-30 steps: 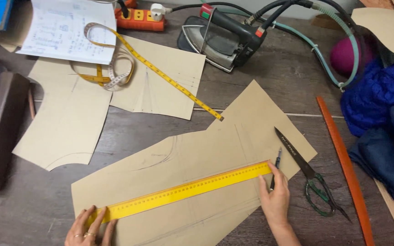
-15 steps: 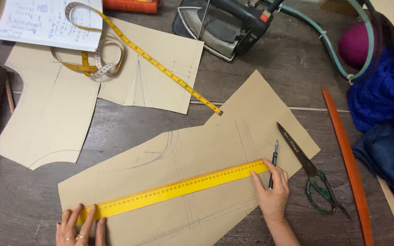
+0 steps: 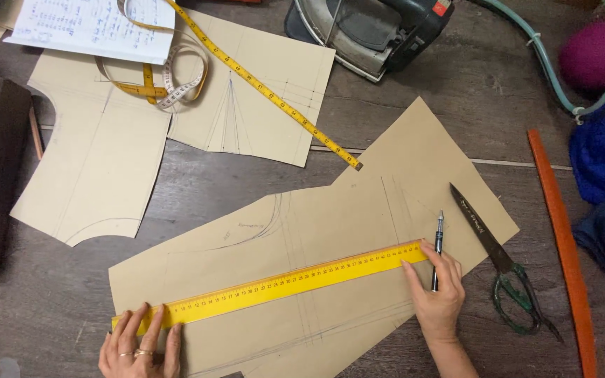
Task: Mark lines on a paper pattern using a ruler and pen, then cut along the lines with scissors
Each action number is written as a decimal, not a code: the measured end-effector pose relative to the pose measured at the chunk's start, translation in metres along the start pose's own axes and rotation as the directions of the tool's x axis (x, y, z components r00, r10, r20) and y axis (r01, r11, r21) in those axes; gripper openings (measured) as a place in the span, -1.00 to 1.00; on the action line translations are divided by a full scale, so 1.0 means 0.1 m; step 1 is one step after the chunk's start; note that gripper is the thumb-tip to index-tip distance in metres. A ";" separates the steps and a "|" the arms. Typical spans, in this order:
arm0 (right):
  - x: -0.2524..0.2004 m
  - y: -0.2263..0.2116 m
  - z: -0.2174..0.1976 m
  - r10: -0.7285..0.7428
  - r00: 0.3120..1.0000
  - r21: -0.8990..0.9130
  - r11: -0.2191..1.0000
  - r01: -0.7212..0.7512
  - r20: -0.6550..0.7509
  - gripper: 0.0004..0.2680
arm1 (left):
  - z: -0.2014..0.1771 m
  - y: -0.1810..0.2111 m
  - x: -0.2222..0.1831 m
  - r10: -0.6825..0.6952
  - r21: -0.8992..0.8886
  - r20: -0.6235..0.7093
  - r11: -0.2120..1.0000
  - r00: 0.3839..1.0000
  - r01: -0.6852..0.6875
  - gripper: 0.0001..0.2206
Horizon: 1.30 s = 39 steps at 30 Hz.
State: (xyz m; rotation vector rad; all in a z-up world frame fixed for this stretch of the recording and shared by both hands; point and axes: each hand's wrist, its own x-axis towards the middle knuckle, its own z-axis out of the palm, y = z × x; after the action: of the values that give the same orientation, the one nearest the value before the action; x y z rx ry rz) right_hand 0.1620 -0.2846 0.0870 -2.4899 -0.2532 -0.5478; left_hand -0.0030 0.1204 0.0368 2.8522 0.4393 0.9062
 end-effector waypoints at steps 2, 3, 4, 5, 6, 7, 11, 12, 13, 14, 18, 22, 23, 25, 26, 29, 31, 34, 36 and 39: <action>0.00 0.00 0.00 -0.003 1.000 -0.005 1.000 0.003 0.002 -0.70 | 0.00 -0.01 -0.02 -0.007 0.005 0.004 1.000 1.000 0.007 -0.67; 0.00 0.00 0.00 0.001 1.000 0.001 1.000 -0.001 0.005 -0.70 | 0.00 -0.02 -0.03 -0.004 0.011 0.009 1.000 1.000 0.004 -0.66; 0.00 0.00 0.01 0.006 1.000 0.008 1.000 -0.006 0.007 -0.70 | 0.01 -0.03 -0.04 -0.001 0.016 0.014 1.000 1.000 0.001 -0.65; 0.00 0.01 0.01 0.006 1.000 0.008 1.000 -0.006 0.009 -0.70 | 0.02 -0.05 -0.05 -0.002 0.017 0.015 1.000 1.000 0.002 -0.65; -0.01 0.01 0.01 -0.003 1.000 0.006 1.000 0.003 0.006 -0.70 | 0.03 -0.07 -0.07 0.010 0.024 0.019 1.000 1.000 -0.010 -0.64; -0.01 0.02 0.01 -0.012 1.000 0.004 1.000 0.012 0.002 -0.71 | 0.04 -0.09 -0.08 0.022 0.031 0.022 0.999 1.000 -0.023 -0.64; -0.01 0.02 0.01 -0.008 1.000 -0.002 1.000 0.008 0.010 -0.71 | 0.05 -0.09 -0.08 0.031 0.003 0.024 1.000 0.999 -0.031 -0.63; -0.01 0.01 0.01 -0.005 1.000 -0.005 1.000 0.005 0.014 -0.71 | 0.03 -0.07 -0.06 0.027 -0.004 0.026 1.000 0.999 -0.027 -0.64; 0.00 0.00 0.00 -0.001 1.000 -0.007 1.000 0.001 0.019 -0.72 | 0.02 -0.05 -0.04 0.023 -0.010 0.028 1.000 0.999 -0.023 -0.64; 0.00 0.00 0.00 -0.001 1.000 -0.008 1.000 0.001 0.020 -0.72 | 0.02 -0.06 -0.05 0.023 -0.010 0.029 1.000 0.999 -0.023 -0.64; -0.01 0.01 0.01 -0.013 1.000 -0.013 1.000 0.013 0.018 -0.72 | 0.04 -0.09 -0.08 0.017 -0.026 0.045 1.000 0.999 -0.016 -0.63; -0.01 0.04 0.02 -0.009 1.000 -0.020 1.000 0.010 0.012 -0.72 | 0.09 -0.19 -0.13 0.051 -0.028 0.045 0.998 0.998 -0.050 -0.61; -0.01 0.04 0.02 -0.009 1.000 -0.024 1.000 0.009 0.011 -0.72 | 0.09 -0.18 -0.13 0.051 -0.032 0.046 0.998 0.998 -0.050 -0.61; -0.01 0.04 0.02 -0.016 1.000 -0.044 0.999 0.016 0.004 -0.72 | 0.08 -0.16 -0.12 0.018 -0.046 0.061 0.999 0.998 -0.016 -0.62; -0.02 0.05 0.02 -0.015 1.000 -0.047 0.999 0.015 0.004 -0.72 | 0.10 -0.20 -0.14 0.019 -0.049 0.062 0.999 0.998 -0.016 -0.62; -0.03 0.08 0.03 0.005 1.000 -0.052 0.999 -0.005 0.004 -0.72 | 0.15 -0.29 -0.20 0.072 -0.044 0.053 0.997 0.996 -0.069 -0.62; -0.03 0.07 0.03 0.003 1.000 -0.032 0.999 -0.004 -0.007 -0.73 | 0.12 -0.27 -0.23 0.012 -0.032 0.105 0.999 0.994 -0.009 -0.60; -0.02 0.06 0.03 -0.003 1.000 -0.028 1.000 0.003 -0.004 -0.73 | 0.16 -0.31 -0.27 0.028 -0.027 0.092 0.999 0.995 -0.025 -0.60; -0.02 0.06 0.03 0.016 1.000 -0.021 1.000 -0.016 0.000 -0.73 | 0.15 -0.31 -0.27 0.027 -0.018 0.098 0.999 0.995 -0.026 -0.60; -0.02 0.06 0.03 0.028 1.000 -0.013 1.000 -0.028 0.000 -0.73 | 0.14 -0.29 -0.27 0.017 -0.014 0.110 1.000 0.994 -0.016 -0.59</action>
State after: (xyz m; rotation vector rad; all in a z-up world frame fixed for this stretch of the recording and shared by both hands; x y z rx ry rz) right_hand 0.1629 -0.2879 0.0816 -2.5020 -0.2147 -0.5391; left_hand -0.0230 0.1396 0.0047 2.8795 0.3966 0.7468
